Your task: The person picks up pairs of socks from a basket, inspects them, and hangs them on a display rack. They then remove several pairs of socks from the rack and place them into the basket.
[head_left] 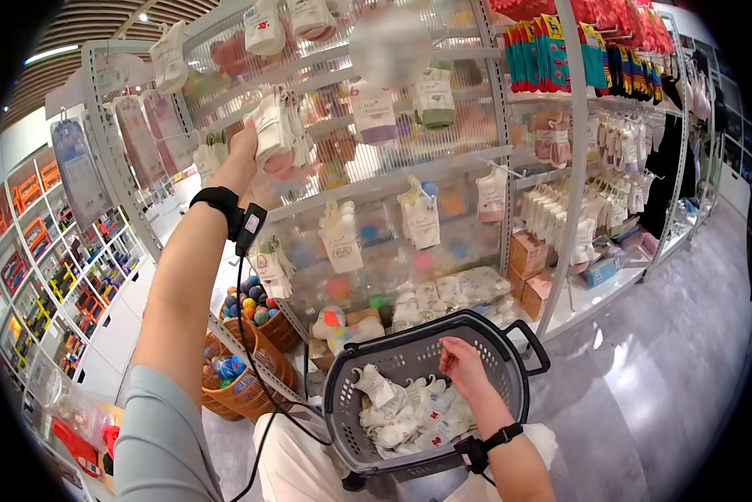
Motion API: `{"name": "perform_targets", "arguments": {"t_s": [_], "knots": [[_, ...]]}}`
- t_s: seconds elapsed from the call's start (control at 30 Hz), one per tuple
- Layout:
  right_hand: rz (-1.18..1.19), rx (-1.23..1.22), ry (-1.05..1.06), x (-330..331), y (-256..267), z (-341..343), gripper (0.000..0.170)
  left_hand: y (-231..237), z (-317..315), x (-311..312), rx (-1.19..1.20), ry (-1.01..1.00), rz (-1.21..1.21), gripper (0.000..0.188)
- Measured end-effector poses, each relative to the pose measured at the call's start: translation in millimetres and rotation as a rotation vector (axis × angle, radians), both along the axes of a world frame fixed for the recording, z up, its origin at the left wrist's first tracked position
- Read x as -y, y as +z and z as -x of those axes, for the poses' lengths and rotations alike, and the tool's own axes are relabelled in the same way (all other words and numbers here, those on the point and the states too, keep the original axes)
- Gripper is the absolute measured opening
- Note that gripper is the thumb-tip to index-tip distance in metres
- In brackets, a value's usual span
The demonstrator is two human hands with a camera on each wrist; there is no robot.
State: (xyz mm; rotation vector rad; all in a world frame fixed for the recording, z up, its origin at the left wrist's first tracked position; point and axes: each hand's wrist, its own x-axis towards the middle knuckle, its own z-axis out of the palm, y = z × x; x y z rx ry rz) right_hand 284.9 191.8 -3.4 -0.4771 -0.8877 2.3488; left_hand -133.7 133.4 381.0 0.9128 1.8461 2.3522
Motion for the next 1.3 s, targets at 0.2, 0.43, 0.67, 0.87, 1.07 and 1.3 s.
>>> {"name": "perform_targets", "arguments": {"t_s": [0.2,0.43,0.67,0.87,1.07,1.3], "knots": [[-0.005,0.038,0.031,7,-1,3,0.012,9,-43,14,-0.871,0.783,0.334,0.059],[0.030,0.032,-0.011,-9,5,15,0.012,-3,-55,-36,-1.079,0.901,0.586,0.077],[-0.006,0.058,-0.015,-26,-1,20,0.012,-8,-42,-64,-0.965,0.990,0.860,0.084],[0.005,0.069,-0.037,-34,-3,25,0.012,-18,-35,-85,-1.037,1.047,0.811,0.081],[0.005,0.060,-0.014,-29,-7,29,0.013,-57,-38,-56,-1.546,0.935,0.767,0.071],[0.009,0.077,-0.017,-23,-18,32,0.010,-129,-171,59,-1.838,0.033,1.139,0.063]]}}
